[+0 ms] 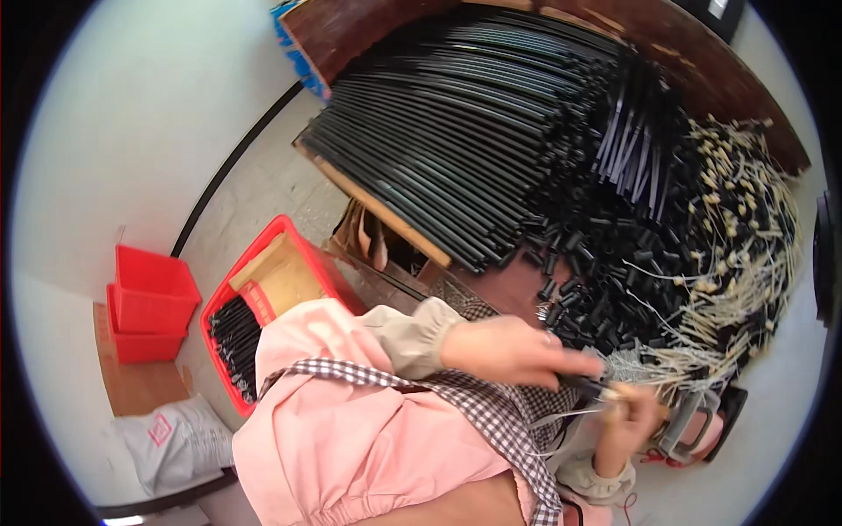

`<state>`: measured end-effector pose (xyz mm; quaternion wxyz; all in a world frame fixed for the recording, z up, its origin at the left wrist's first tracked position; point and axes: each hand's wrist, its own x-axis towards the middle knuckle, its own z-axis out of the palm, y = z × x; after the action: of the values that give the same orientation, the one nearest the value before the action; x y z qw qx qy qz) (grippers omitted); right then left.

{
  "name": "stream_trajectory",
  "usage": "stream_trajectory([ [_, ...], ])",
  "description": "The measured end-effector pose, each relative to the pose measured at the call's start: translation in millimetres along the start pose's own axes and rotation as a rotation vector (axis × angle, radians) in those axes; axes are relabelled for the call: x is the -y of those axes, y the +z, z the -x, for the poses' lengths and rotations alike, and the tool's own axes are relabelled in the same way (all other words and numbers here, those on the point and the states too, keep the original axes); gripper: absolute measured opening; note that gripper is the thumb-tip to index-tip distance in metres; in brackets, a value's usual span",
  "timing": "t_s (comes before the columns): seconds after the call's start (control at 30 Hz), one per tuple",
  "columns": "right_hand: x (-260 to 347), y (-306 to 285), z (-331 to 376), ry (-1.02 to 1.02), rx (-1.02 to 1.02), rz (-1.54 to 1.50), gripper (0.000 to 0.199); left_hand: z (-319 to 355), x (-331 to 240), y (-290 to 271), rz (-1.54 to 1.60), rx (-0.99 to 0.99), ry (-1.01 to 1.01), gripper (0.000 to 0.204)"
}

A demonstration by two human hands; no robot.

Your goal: Assembling electrical wire harnesses by attaching connectors to cables and securing them using a mallet.

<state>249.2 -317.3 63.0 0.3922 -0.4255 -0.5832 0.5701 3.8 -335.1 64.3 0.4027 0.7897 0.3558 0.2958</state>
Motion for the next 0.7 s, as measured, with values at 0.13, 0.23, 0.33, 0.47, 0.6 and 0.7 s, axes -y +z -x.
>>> stream_trajectory([
  [0.13,-18,13,-3,0.120,0.099,-0.220,0.018,-3,-2,12,-0.057,0.105,-0.139,0.042],
  [0.23,0,11,-6,0.034,0.200,0.030,0.010,-4,24,36,0.303,0.080,-0.145,0.031],
  [0.33,2,4,-16,-0.454,0.169,0.505,0.010,16,41,28,0.298,0.358,-0.351,0.029],
  [0.47,-4,1,-4,-0.296,0.023,0.351,0.013,15,45,43,-0.042,0.082,-0.178,0.027],
  [0.6,-13,-20,-13,-0.184,0.042,0.438,0.009,21,43,59,0.103,-0.117,-0.189,0.024],
  [0.7,-59,-73,-51,-0.266,-0.145,1.133,0.012,46,73,70,-0.053,0.029,-0.458,0.022],
])
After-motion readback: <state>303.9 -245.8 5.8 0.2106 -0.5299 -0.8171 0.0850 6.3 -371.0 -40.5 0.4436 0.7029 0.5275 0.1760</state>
